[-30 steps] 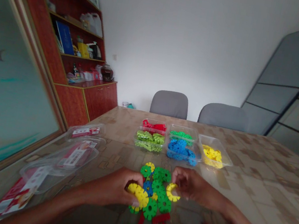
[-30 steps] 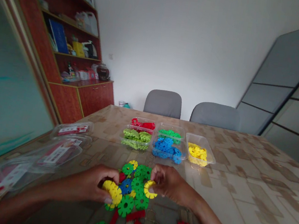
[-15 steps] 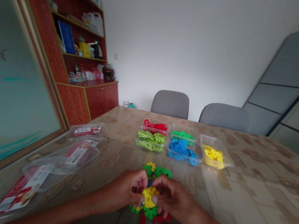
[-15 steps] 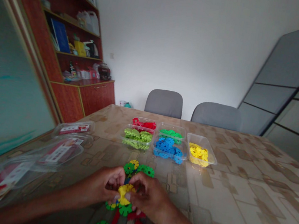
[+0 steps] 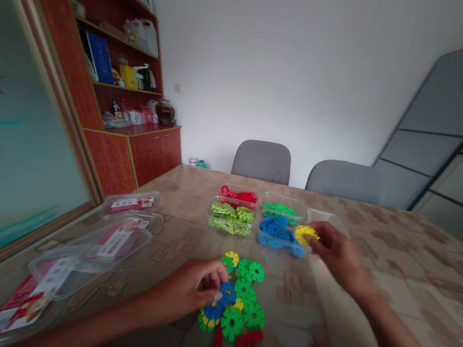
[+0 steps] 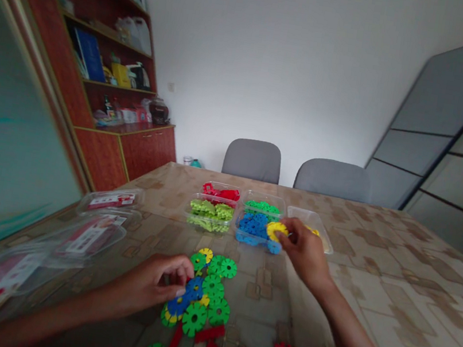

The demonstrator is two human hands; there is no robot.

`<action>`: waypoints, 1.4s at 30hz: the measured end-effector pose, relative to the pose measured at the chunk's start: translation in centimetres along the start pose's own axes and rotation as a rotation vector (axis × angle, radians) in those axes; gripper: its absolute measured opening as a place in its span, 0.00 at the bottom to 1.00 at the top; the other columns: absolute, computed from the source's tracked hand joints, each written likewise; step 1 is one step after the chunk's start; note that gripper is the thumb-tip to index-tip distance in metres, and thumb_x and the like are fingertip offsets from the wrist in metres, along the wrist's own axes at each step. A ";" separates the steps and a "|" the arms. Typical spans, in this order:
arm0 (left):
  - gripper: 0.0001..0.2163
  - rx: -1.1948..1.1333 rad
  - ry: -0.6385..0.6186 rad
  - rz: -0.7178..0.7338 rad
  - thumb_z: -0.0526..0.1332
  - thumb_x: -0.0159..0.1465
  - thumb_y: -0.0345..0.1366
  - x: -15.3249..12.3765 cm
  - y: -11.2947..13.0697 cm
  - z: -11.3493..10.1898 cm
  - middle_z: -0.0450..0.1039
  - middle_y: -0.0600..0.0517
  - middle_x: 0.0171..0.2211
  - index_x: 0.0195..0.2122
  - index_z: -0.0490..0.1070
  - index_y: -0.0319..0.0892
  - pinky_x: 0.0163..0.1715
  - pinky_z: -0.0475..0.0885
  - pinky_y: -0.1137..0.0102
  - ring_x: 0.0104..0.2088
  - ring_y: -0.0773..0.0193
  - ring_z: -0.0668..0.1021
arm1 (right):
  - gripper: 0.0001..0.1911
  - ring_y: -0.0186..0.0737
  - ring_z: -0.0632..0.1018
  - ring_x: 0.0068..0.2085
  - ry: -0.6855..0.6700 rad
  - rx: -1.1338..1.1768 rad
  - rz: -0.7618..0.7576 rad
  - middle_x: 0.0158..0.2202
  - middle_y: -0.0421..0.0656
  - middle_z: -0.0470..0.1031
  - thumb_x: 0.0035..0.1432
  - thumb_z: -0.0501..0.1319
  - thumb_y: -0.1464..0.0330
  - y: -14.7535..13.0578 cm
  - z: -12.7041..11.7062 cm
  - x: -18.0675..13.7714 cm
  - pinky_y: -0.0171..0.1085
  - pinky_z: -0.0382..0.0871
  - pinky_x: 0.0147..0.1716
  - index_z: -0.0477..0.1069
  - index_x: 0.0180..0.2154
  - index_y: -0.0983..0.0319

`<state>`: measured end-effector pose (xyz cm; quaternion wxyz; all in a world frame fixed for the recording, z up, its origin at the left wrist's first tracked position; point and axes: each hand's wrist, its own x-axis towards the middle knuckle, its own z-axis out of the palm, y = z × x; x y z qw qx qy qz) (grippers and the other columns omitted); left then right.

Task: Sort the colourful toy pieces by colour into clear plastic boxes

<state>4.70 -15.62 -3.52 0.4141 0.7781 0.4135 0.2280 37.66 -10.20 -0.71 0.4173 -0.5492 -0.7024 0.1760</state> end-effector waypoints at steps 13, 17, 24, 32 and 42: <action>0.06 0.228 0.060 -0.005 0.55 0.60 0.31 0.5 -0.5 -2.3 0.74 0.54 0.33 0.38 0.69 0.41 0.31 0.66 0.74 0.34 0.64 0.75 | 0.17 0.44 0.79 0.28 0.139 -0.075 0.176 0.31 0.49 0.78 0.51 0.56 0.58 4.9 -5.5 0.8 0.41 0.72 0.29 0.72 0.37 0.63; 0.10 0.360 0.148 -0.001 0.58 0.59 0.32 0.7 -1.9 -3.5 0.74 0.50 0.40 0.41 0.70 0.42 0.38 0.68 0.70 0.41 0.59 0.75 | 0.16 0.40 0.76 0.27 -0.090 -0.020 0.025 0.28 0.44 0.77 0.54 0.58 0.57 1.6 -3.6 0.5 0.36 0.70 0.27 0.72 0.37 0.62; 0.15 0.409 0.110 0.151 0.53 0.65 0.32 1.0 -3.3 -3.0 0.70 0.51 0.53 0.53 0.68 0.47 0.56 0.61 0.66 0.54 0.59 0.70 | 0.13 0.40 0.76 0.34 -0.448 -0.055 -0.273 0.37 0.45 0.76 0.59 0.52 0.73 -2.5 4.1 -2.7 0.37 0.70 0.33 0.71 0.43 0.61; 0.18 0.394 0.006 0.248 0.54 0.68 0.38 1.3 -2.5 -1.4 0.63 0.50 0.59 0.59 0.62 0.49 0.58 0.58 0.63 0.59 0.58 0.65 | 0.21 0.45 0.69 0.50 -0.517 -0.170 -0.401 0.49 0.49 0.68 0.60 0.54 0.73 -2.9 8.6 -4.7 0.45 0.64 0.51 0.64 0.56 0.60; 0.16 0.180 0.100 0.175 0.63 0.57 0.29 2.1 -2.6 -0.6 0.72 0.51 0.46 0.47 0.71 0.44 0.47 0.66 0.69 0.46 0.60 0.73 | 0.12 0.39 0.72 0.34 -0.546 0.014 -0.254 0.35 0.43 0.70 0.52 0.64 0.67 -1.1 7.6 -3.7 0.35 0.65 0.32 0.71 0.40 0.62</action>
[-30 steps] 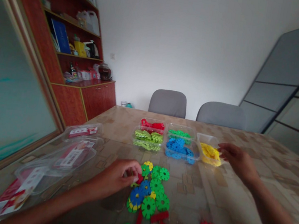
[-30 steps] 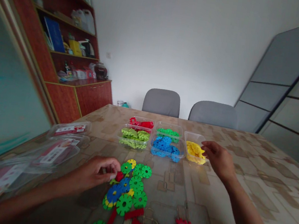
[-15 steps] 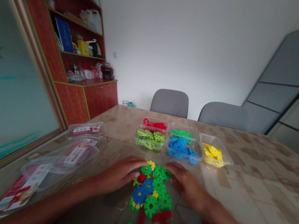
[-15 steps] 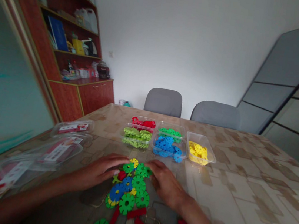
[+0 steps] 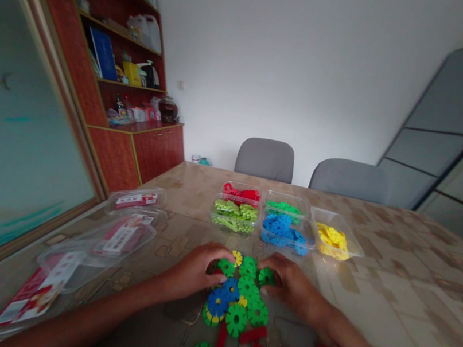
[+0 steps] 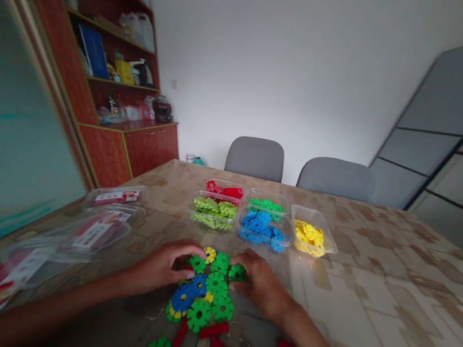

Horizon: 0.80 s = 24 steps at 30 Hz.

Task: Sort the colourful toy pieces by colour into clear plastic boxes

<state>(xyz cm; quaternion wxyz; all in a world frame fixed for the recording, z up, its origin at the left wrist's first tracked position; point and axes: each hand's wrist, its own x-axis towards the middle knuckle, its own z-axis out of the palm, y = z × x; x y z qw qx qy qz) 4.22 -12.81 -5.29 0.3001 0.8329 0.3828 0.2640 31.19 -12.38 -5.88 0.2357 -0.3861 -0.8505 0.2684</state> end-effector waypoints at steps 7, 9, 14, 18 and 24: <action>0.17 -0.266 0.078 -0.104 0.61 0.53 0.25 0.0 0.1 0.1 0.71 0.50 0.43 0.45 0.72 0.42 0.42 0.66 0.70 0.44 0.60 0.73 | 0.03 0.34 0.72 0.28 -0.034 0.088 0.030 0.26 0.37 0.72 0.57 0.59 0.69 0.6 0.0 -0.3 0.30 0.63 0.26 0.70 0.33 0.62; 0.13 -0.311 0.095 -0.123 0.60 0.55 0.28 0.2 0.2 -0.2 0.72 0.50 0.39 0.42 0.73 0.40 0.41 0.66 0.69 0.41 0.60 0.74 | 0.05 0.34 0.72 0.27 -0.017 0.078 0.039 0.27 0.38 0.73 0.58 0.57 0.69 0.6 0.4 -0.1 0.30 0.64 0.25 0.70 0.37 0.62; 0.12 -0.395 0.058 -0.135 0.60 0.56 0.35 0.6 0.7 -1.4 0.72 0.52 0.33 0.41 0.71 0.39 0.34 0.67 0.71 0.34 0.63 0.74 | 0.13 0.41 0.76 0.41 0.065 -0.008 0.042 0.41 0.44 0.76 0.59 0.54 0.71 0.0 1.3 0.7 0.38 0.69 0.42 0.68 0.45 0.60; 0.11 -0.431 0.004 -0.128 0.61 0.57 0.37 0.6 1.5 -1.0 0.72 0.52 0.33 0.39 0.72 0.39 0.33 0.67 0.73 0.33 0.65 0.73 | 0.23 0.49 0.73 0.51 0.057 -0.111 0.069 0.52 0.54 0.71 0.58 0.54 0.68 -0.1 1.7 1.2 0.46 0.65 0.50 0.62 0.56 0.64; 0.10 -0.401 -0.065 -0.122 0.61 0.56 0.30 0.2 2.0 0.4 0.75 0.51 0.34 0.39 0.73 0.39 0.35 0.68 0.71 0.35 0.64 0.74 | 0.19 0.49 0.75 0.45 -0.019 -0.175 0.109 0.46 0.51 0.74 0.56 0.56 0.68 -0.4 0.9 1.3 0.46 0.66 0.45 0.66 0.51 0.62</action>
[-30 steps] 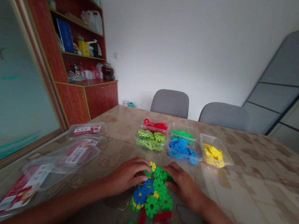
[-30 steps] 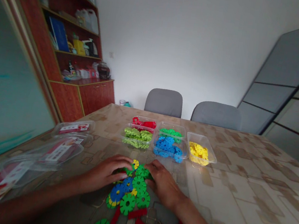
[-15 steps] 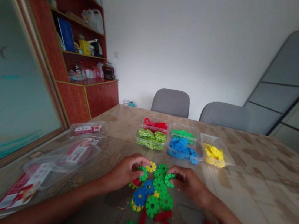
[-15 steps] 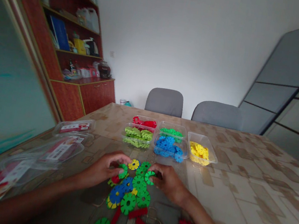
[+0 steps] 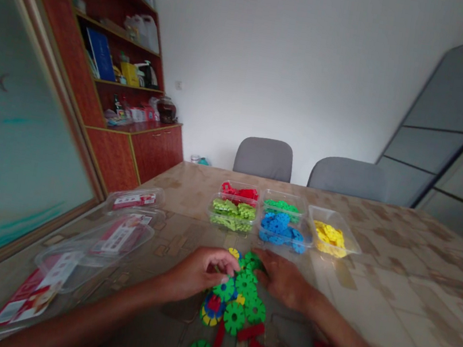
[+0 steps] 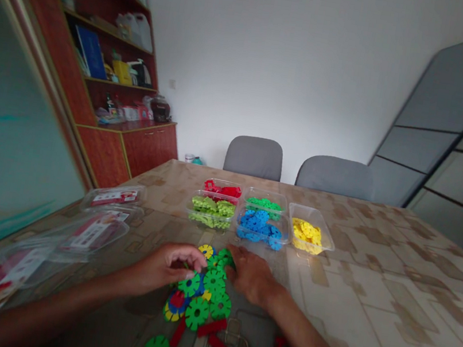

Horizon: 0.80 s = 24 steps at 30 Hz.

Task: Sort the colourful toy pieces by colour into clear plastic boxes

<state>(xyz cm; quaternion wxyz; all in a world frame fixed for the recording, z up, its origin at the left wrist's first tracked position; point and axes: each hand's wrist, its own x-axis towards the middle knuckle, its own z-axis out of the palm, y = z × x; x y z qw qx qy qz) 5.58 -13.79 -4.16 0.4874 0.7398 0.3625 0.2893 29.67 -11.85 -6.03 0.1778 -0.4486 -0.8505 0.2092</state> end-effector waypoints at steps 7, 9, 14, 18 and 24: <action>0.09 0.039 0.005 0.017 0.60 0.56 0.28 -0.7 0.3 0.1 0.75 0.50 0.37 0.39 0.73 0.39 0.39 0.69 0.70 0.39 0.62 0.76 | 0.07 0.36 0.69 0.29 0.011 0.189 -0.019 0.26 0.38 0.68 0.56 0.58 0.65 0.8 -1.2 -0.2 0.33 0.61 0.27 0.65 0.31 0.62; 0.09 0.042 0.006 0.025 0.60 0.57 0.28 -1.0 0.6 0.6 0.75 0.51 0.37 0.39 0.73 0.39 0.38 0.69 0.71 0.38 0.63 0.75 | 0.08 0.34 0.67 0.28 0.007 0.263 -0.027 0.26 0.38 0.66 0.58 0.56 0.64 1.2 -1.6 -0.3 0.32 0.61 0.27 0.64 0.30 0.62; 0.10 0.224 -0.102 0.109 0.63 0.58 0.30 -1.9 1.3 1.8 0.74 0.51 0.39 0.41 0.74 0.42 0.39 0.68 0.72 0.38 0.63 0.75 | 0.12 0.31 0.66 0.26 -0.128 0.407 -0.061 0.24 0.35 0.64 0.58 0.57 0.61 0.5 -2.1 -0.9 0.30 0.61 0.24 0.65 0.30 0.62; 0.18 0.447 -0.152 0.164 0.66 0.59 0.38 -2.7 1.6 1.9 0.70 0.49 0.48 0.50 0.70 0.46 0.48 0.64 0.69 0.48 0.58 0.71 | 0.09 0.31 0.68 0.28 -0.161 0.433 -0.084 0.26 0.36 0.67 0.57 0.60 0.63 -1.1 -1.4 -1.2 0.31 0.63 0.27 0.68 0.32 0.63; 0.23 0.610 -0.136 0.076 0.69 0.53 0.46 -3.1 2.4 2.2 0.66 0.49 0.47 0.48 0.69 0.46 0.46 0.65 0.67 0.47 0.55 0.70 | 0.09 0.33 0.69 0.30 -0.093 0.332 -0.061 0.28 0.36 0.68 0.50 0.66 0.70 -1.5 -0.1 -1.3 0.31 0.62 0.27 0.70 0.35 0.62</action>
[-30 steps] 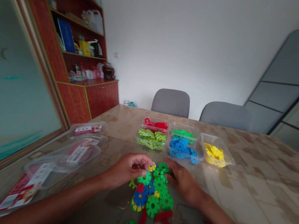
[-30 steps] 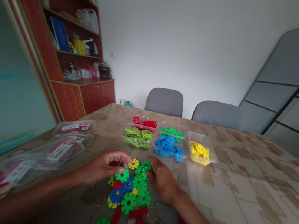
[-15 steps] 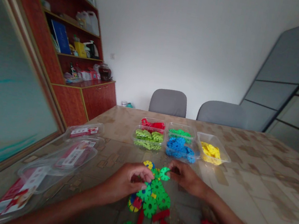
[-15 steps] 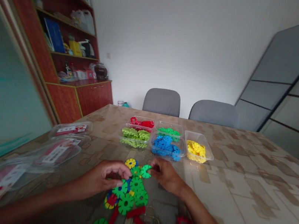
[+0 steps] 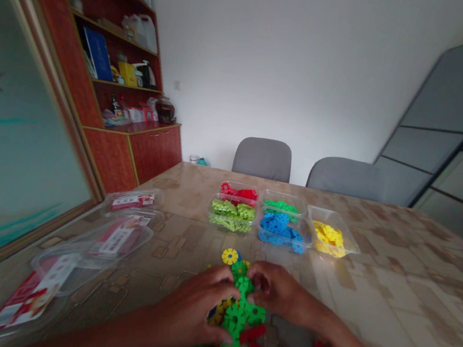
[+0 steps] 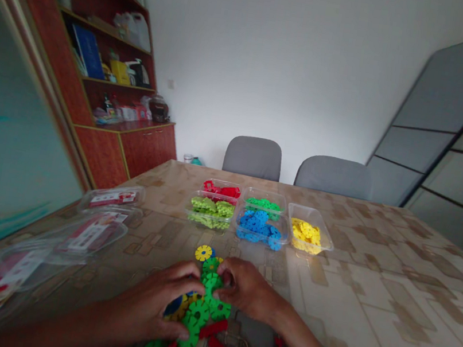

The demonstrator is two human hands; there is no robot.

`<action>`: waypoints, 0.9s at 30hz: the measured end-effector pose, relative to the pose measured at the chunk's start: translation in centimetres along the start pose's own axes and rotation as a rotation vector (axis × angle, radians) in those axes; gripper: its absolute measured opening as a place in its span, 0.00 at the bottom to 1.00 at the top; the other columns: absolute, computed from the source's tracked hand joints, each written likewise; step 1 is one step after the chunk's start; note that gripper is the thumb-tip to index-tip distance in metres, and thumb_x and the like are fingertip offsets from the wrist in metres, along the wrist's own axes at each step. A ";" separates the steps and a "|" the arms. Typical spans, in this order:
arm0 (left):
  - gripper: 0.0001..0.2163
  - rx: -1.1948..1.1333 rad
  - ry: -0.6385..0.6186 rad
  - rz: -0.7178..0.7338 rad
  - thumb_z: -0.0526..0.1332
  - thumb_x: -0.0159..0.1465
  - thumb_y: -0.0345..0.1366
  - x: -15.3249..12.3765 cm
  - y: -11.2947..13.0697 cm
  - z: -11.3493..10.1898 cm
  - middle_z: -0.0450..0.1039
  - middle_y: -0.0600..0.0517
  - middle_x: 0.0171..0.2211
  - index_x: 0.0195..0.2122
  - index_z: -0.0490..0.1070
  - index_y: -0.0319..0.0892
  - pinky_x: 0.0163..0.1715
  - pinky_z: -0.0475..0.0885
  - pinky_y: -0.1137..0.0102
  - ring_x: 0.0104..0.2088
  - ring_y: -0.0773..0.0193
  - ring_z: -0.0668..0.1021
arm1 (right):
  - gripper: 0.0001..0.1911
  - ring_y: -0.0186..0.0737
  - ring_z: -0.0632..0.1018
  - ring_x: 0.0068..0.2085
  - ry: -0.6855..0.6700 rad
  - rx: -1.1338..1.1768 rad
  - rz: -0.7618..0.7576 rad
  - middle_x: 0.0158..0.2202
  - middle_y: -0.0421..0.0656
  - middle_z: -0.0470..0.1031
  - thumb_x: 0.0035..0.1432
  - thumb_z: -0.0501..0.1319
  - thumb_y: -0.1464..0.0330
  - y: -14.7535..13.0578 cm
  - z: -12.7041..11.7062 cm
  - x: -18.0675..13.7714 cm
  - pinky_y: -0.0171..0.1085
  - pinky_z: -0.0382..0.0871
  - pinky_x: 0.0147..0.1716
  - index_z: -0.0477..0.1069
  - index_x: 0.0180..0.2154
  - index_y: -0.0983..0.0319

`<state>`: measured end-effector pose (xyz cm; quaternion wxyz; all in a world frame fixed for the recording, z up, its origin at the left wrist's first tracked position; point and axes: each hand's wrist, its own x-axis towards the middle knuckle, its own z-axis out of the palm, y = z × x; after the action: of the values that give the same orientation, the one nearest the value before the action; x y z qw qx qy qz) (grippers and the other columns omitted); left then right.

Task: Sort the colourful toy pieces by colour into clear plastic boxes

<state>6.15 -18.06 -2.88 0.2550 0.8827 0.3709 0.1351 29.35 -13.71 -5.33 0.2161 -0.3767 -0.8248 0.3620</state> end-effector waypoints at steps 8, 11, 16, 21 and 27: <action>0.29 0.017 -0.015 -0.031 0.72 0.46 0.50 -0.1 0.1 0.6 0.65 0.50 0.48 0.47 0.68 0.47 0.47 0.64 0.66 0.49 0.52 0.68 | 0.10 0.34 0.69 0.30 0.023 0.002 0.011 0.29 0.37 0.68 0.50 0.65 0.72 -0.3 0.1 -0.3 0.32 0.63 0.27 0.70 0.37 0.62; 0.28 -0.010 -0.024 -0.023 0.72 0.45 0.51 0.0 0.1 0.7 0.65 0.51 0.48 0.45 0.69 0.47 0.47 0.63 0.66 0.48 0.53 0.69 | 0.15 0.35 0.69 0.31 0.028 -0.032 -0.021 0.31 0.37 0.68 0.50 0.66 0.70 -0.5 0.3 -0.4 0.32 0.63 0.29 0.69 0.41 0.61; 0.22 -0.088 -0.059 -0.085 0.74 0.46 0.39 -0.1 0.3 0.6 0.66 0.53 0.46 0.40 0.68 0.46 0.44 0.63 0.70 0.47 0.57 0.70 | 0.11 0.34 0.68 0.30 0.043 -0.046 -0.019 0.29 0.36 0.67 0.46 0.67 0.74 -0.7 0.6 -0.2 0.31 0.60 0.27 0.69 0.33 0.62; 0.19 -0.121 -0.098 -0.131 0.73 0.47 0.32 -0.5 0.7 0.6 0.67 0.55 0.42 0.38 0.68 0.45 0.40 0.63 0.72 0.44 0.60 0.71 | 0.06 0.36 0.70 0.31 0.030 -0.033 -0.028 0.30 0.38 0.70 0.50 0.64 0.73 -1.0 0.4 0.0 0.32 0.63 0.29 0.71 0.33 0.62; 0.18 -0.114 -0.122 -0.118 0.72 0.47 0.30 -0.8 1.4 0.3 0.66 0.56 0.41 0.37 0.69 0.45 0.38 0.63 0.74 0.41 0.62 0.70 | 0.03 0.36 0.71 0.32 -0.009 0.036 -0.029 0.30 0.37 0.73 0.55 0.61 0.72 -1.0 0.2 -0.2 0.33 0.66 0.31 0.72 0.35 0.62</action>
<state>6.58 -19.57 -2.43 0.3345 0.8499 0.3979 0.0867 28.87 -14.37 -4.67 0.2243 -0.3593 -0.8245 0.3752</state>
